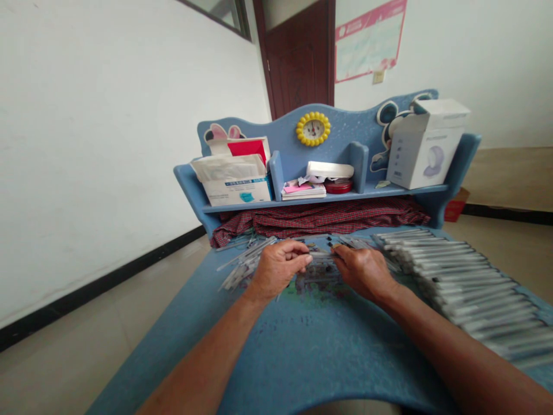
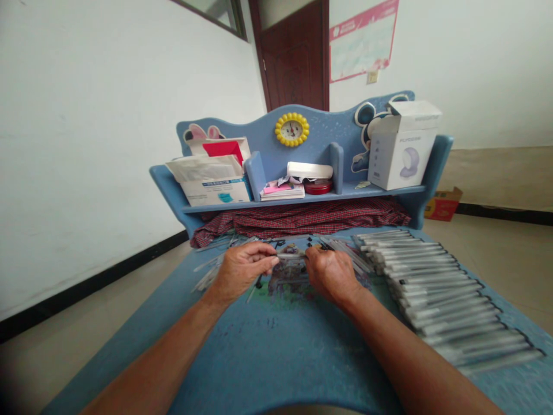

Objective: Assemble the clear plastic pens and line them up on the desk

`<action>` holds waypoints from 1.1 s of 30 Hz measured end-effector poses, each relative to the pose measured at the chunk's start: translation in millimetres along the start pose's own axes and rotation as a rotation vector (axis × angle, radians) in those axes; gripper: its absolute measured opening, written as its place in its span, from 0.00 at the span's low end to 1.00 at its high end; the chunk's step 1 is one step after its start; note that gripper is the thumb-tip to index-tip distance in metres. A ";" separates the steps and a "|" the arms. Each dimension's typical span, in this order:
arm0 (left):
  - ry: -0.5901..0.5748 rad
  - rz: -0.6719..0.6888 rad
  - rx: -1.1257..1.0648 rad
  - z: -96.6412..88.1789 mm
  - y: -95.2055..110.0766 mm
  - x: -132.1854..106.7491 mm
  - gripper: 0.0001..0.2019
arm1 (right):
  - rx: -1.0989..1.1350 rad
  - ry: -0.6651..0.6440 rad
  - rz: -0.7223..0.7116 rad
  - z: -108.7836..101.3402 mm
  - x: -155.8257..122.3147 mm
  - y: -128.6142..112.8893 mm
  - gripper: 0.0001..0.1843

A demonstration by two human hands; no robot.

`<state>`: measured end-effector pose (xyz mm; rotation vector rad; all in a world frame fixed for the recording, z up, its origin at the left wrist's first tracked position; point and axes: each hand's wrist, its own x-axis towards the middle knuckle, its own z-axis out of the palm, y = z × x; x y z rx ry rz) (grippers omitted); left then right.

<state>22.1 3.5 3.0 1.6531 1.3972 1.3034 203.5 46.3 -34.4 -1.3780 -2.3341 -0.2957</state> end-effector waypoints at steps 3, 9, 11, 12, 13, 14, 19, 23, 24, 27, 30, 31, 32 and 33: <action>0.009 0.016 0.012 -0.2 -0.6 -0.3 0.08 | 0.002 -0.010 0.013 0.1 0.5 0.0 0.17; 0.024 0.031 0.046 -0.7 1.3 -0.3 0.07 | -0.006 -0.008 0.010 1.1 -0.2 0.9 0.17; 0.025 0.034 0.062 -0.9 2.4 -0.4 0.06 | -0.005 -0.013 0.012 1.1 -0.1 1.0 0.18; 0.026 0.035 0.068 -0.9 2.7 -0.4 0.06 | -0.007 -0.016 0.015 1.0 0.0 1.0 0.18; 0.027 0.036 0.071 -0.9 2.8 -0.4 0.06 | -0.010 -0.018 0.019 1.0 0.2 1.0 0.18; 0.030 0.038 0.070 -0.9 2.7 -0.4 0.06 | -0.012 -0.021 0.022 1.0 0.4 1.0 0.18; 0.045 0.049 0.054 -0.5 1.7 0.1 0.07 | -0.019 -0.033 0.034 0.8 1.3 1.0 0.18; 0.039 0.045 0.070 -0.5 1.8 -0.1 0.08 | -0.020 -0.027 0.025 0.9 1.1 1.0 0.18; 0.038 0.043 0.077 -0.5 1.8 -0.3 0.08 | -0.023 -0.024 0.022 1.0 1.0 1.0 0.18; 0.042 0.047 0.083 -0.4 1.8 -0.6 0.07 | -0.025 -0.023 0.017 0.7 0.8 1.1 0.18; 0.043 0.051 0.080 -0.2 1.7 -0.7 0.07 | -0.018 -0.028 0.016 -0.3 0.7 1.3 0.18; 0.042 0.052 0.084 -0.2 1.8 -0.7 0.07 | -0.018 -0.031 0.016 -0.6 0.7 1.3 0.18; 0.040 0.054 0.091 -0.1 1.9 -0.8 0.07 | -0.018 -0.034 0.015 -0.8 0.7 1.2 0.18; 0.041 0.056 0.098 0.0 2.0 -0.8 0.07 | -0.020 -0.035 0.015 -1.0 0.7 1.1 0.18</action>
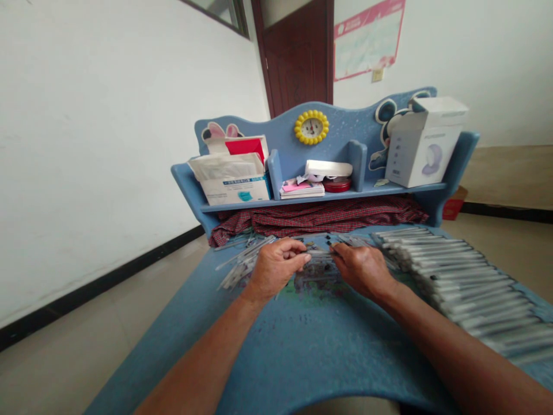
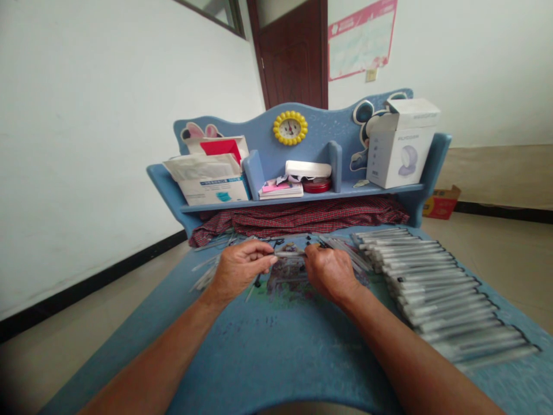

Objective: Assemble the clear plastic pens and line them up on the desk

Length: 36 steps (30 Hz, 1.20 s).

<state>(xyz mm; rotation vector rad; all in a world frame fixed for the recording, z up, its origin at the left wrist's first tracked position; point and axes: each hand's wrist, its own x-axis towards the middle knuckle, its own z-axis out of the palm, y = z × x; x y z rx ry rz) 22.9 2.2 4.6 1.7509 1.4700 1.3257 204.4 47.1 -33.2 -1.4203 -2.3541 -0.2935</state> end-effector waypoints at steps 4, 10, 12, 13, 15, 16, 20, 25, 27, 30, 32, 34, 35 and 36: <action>0.004 0.008 -0.001 0.1 1.6 -0.2 0.07 | -0.005 0.001 -0.003 -0.2 -0.1 -0.5 0.18; 0.005 0.015 -0.005 0.1 2.8 -0.1 0.06 | -0.011 -0.005 0.003 -1.2 -0.3 -0.6 0.18; 0.007 0.016 -0.004 0.1 2.0 0.0 0.07 | -0.007 -0.017 0.007 -1.7 0.0 -0.8 0.18; 0.008 0.016 -0.004 0.1 1.6 0.0 0.07 | -0.005 -0.021 0.009 -1.8 0.1 -0.9 0.18; 0.010 0.015 -0.002 0.1 0.9 0.0 0.07 | -0.004 -0.022 0.010 -1.5 0.3 -1.1 0.18; 0.012 0.014 0.001 0.2 0.6 0.0 0.07 | -0.004 -0.018 0.009 -1.1 0.4 -1.1 0.18; 0.023 0.011 -0.001 0.7 0.4 -0.1 0.07 | 0.003 0.004 0.005 0.1 0.1 -0.8 0.18; 0.028 0.009 0.000 1.1 -0.2 0.0 0.07 | 0.003 0.009 0.007 0.0 -0.3 -0.4 0.18; 0.028 0.014 0.004 0.9 -0.4 0.1 0.07 | 0.001 0.010 0.009 0.0 -0.4 -0.3 0.18; 0.021 0.023 0.012 0.5 -0.6 0.0 0.07 | -0.001 0.008 0.012 0.3 -0.3 -0.3 0.18; 0.015 0.026 0.020 0.3 -0.8 0.0 0.07 | -0.002 0.006 0.008 0.6 -0.4 -0.2 0.18; 0.011 0.027 0.028 0.3 -1.3 0.1 0.07 | -0.004 0.006 0.006 1.0 -0.3 0.1 0.18; 0.011 0.026 0.026 0.3 -1.6 0.2 0.07 | -0.005 0.006 0.006 1.2 -0.2 0.3 0.18; 0.010 0.025 0.023 0.4 -1.9 0.2 0.07 | -0.006 0.005 0.006 1.3 -0.1 0.5 0.18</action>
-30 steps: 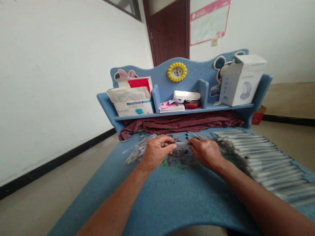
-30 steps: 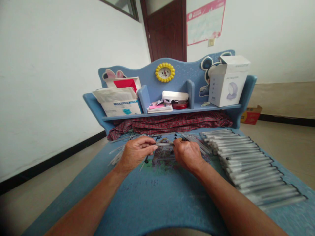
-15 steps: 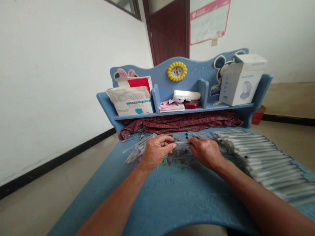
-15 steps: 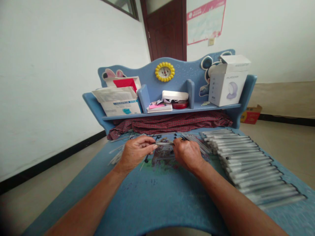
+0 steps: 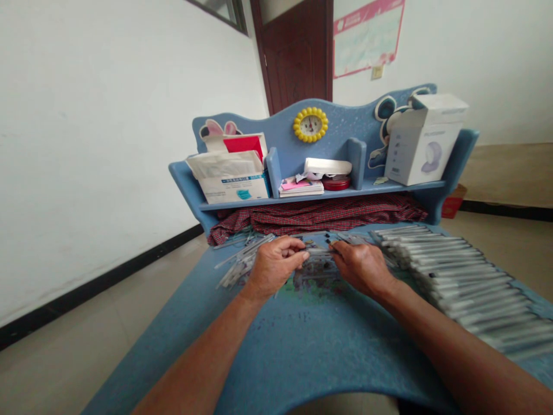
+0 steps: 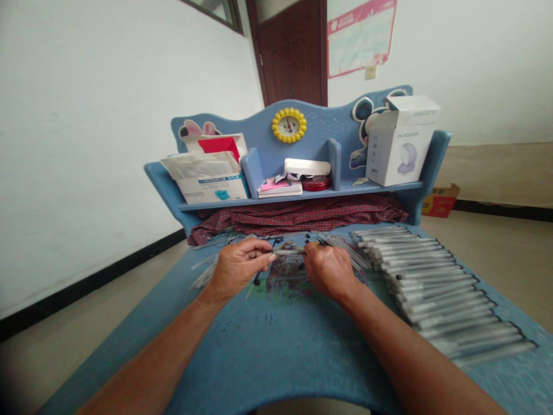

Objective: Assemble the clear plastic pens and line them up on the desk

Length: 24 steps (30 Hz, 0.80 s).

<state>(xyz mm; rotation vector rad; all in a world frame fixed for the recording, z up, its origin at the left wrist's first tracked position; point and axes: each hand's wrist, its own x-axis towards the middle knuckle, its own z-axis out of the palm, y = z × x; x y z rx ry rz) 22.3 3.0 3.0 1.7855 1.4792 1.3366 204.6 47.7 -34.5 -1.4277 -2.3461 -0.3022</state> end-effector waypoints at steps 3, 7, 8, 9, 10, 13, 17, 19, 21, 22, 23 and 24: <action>-0.007 -0.001 -0.002 0.0 0.0 0.1 0.07 | -0.001 0.005 0.005 0.3 0.3 0.3 0.18; -0.019 -0.002 0.012 -0.4 2.1 0.0 0.06 | -0.004 0.014 0.001 -0.2 0.2 0.0 0.18; -0.020 -0.002 0.013 -0.5 2.6 -0.1 0.06 | -0.002 0.013 0.000 -0.4 0.1 -0.1 0.18; -0.021 0.000 0.011 -0.4 3.0 -0.3 0.06 | 0.001 0.012 0.000 -0.6 0.0 -0.1 0.18; -0.022 0.002 0.008 -0.3 3.1 -0.4 0.06 | 0.003 0.009 0.000 -0.9 0.0 -0.1 0.18; -0.022 0.005 0.003 0.1 2.9 -0.9 0.06 | 0.005 0.000 0.002 -1.3 0.0 0.0 0.18; -0.025 -0.017 -0.020 0.0 1.9 -0.7 0.06 | 0.008 -0.007 0.003 -1.3 0.3 0.0 0.18; -0.038 -0.039 -0.045 -0.5 1.9 -0.3 0.07 | 0.005 -0.006 0.007 -1.1 0.5 0.0 0.18; -0.051 -0.073 -0.077 -0.9 2.2 0.3 0.07 | 0.003 0.000 0.008 -0.8 0.7 0.1 0.18; -0.056 -0.093 -0.096 -1.1 2.5 0.5 0.08 | 0.003 0.005 0.008 -0.7 0.8 0.3 0.18; -0.062 -0.115 -0.120 -1.2 2.7 0.8 0.08 | 0.003 0.010 0.007 -0.5 0.8 0.4 0.18; -0.065 -0.136 -0.147 -1.4 2.8 1.0 0.08 | 0.003 0.016 0.006 -0.5 0.8 0.5 0.18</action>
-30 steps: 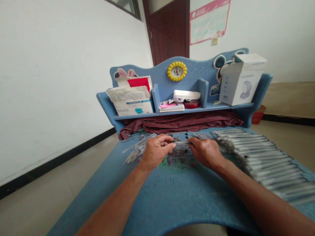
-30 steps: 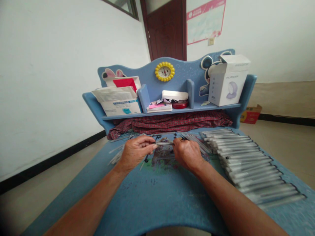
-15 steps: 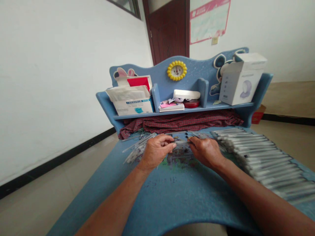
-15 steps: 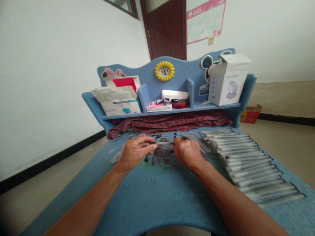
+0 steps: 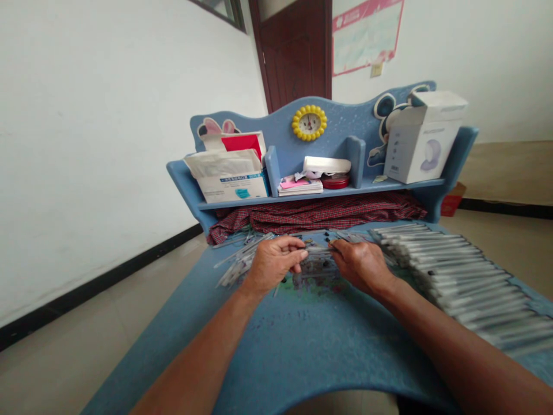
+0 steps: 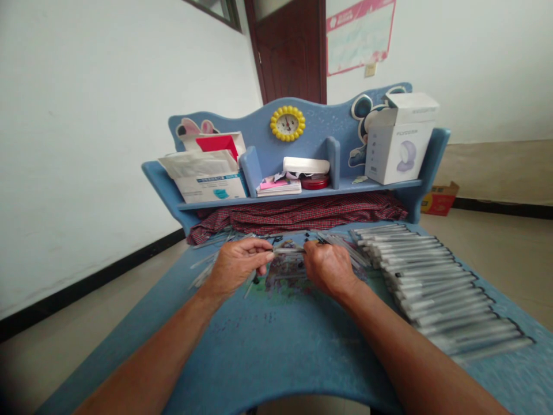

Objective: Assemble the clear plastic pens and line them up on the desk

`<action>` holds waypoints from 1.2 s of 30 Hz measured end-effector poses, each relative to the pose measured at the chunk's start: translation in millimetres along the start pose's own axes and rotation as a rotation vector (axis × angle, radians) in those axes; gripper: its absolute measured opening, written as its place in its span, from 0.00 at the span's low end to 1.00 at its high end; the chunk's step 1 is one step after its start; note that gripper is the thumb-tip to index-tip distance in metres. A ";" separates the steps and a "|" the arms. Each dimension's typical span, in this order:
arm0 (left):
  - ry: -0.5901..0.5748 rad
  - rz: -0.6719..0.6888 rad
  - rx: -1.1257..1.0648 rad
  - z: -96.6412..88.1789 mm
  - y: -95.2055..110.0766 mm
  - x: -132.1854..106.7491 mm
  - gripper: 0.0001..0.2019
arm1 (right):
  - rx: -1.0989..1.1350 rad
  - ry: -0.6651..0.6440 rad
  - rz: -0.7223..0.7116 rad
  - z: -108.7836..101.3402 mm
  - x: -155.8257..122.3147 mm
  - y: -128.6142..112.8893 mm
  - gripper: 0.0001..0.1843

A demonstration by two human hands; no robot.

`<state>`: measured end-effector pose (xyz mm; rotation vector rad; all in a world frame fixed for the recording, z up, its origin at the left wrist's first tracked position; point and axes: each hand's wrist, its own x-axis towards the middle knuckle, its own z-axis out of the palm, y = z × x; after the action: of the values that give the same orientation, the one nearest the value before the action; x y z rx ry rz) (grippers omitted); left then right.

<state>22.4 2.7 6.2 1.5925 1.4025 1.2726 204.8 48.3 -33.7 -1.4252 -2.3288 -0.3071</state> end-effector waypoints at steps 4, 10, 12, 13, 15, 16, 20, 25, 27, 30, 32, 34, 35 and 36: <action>-0.018 -0.045 -0.111 -0.6 -0.9 1.0 0.09 | 0.004 0.015 0.000 -0.4 -1.1 -0.2 0.18; -0.047 -0.085 -0.212 -2.6 -4.6 3.9 0.11 | 0.004 0.017 0.001 -2.5 -0.5 -0.8 0.17; -0.057 -0.104 -0.242 -3.3 -5.1 4.4 0.11 | 0.004 0.014 0.003 -3.4 -0.3 -0.5 0.17; -0.062 -0.114 -0.259 -3.7 -5.1 4.5 0.11 | 0.005 0.013 0.002 -3.8 -0.4 -0.3 0.17; -0.066 -0.127 -0.297 -4.2 -4.7 4.5 0.11 | 0.003 0.012 0.001 -4.4 -0.7 -0.2 0.17; -0.068 -0.130 -0.315 -4.4 -4.5 4.5 0.11 | 0.001 0.013 0.001 -4.5 -0.8 -0.2 0.17; -0.072 -0.127 -0.337 -4.3 -5.1 4.4 0.11 | -0.004 0.016 0.001 -4.4 -1.0 -0.6 0.18; -0.055 -0.093 -0.287 -2.7 -7.1 3.4 0.10 | -0.006 -0.001 0.002 -5.1 -1.1 -1.3 0.18; -0.049 -0.071 -0.263 -2.1 -7.0 3.0 0.10 | -0.008 -0.010 0.003 -5.5 -0.9 -1.6 0.18; -0.034 -0.041 -0.216 -1.1 -5.6 2.2 0.10 | -0.008 -0.023 0.009 -5.9 -0.8 -1.8 0.18; -0.023 -0.028 -0.171 -0.3 -4.1 1.5 0.09 | -0.004 -0.030 0.008 -5.9 -0.9 -1.7 0.18; -0.009 -0.018 -0.119 0.7 -2.2 0.7 0.09 | -0.002 -0.033 0.006 -5.9 -1.1 -1.6 0.17; 0.000 -0.014 -0.095 1.3 -1.2 0.3 0.09 | -0.001 -0.035 0.003 -5.9 -1.1 -1.6 0.17; 0.009 -0.010 -0.075 1.9 -0.4 0.0 0.09 | -0.002 -0.036 -0.001 -5.8 -1.1 -1.5 0.17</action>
<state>24.1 3.0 5.2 1.5297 1.3509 1.3121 205.2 44.6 -28.9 -1.4425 -2.3579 -0.2869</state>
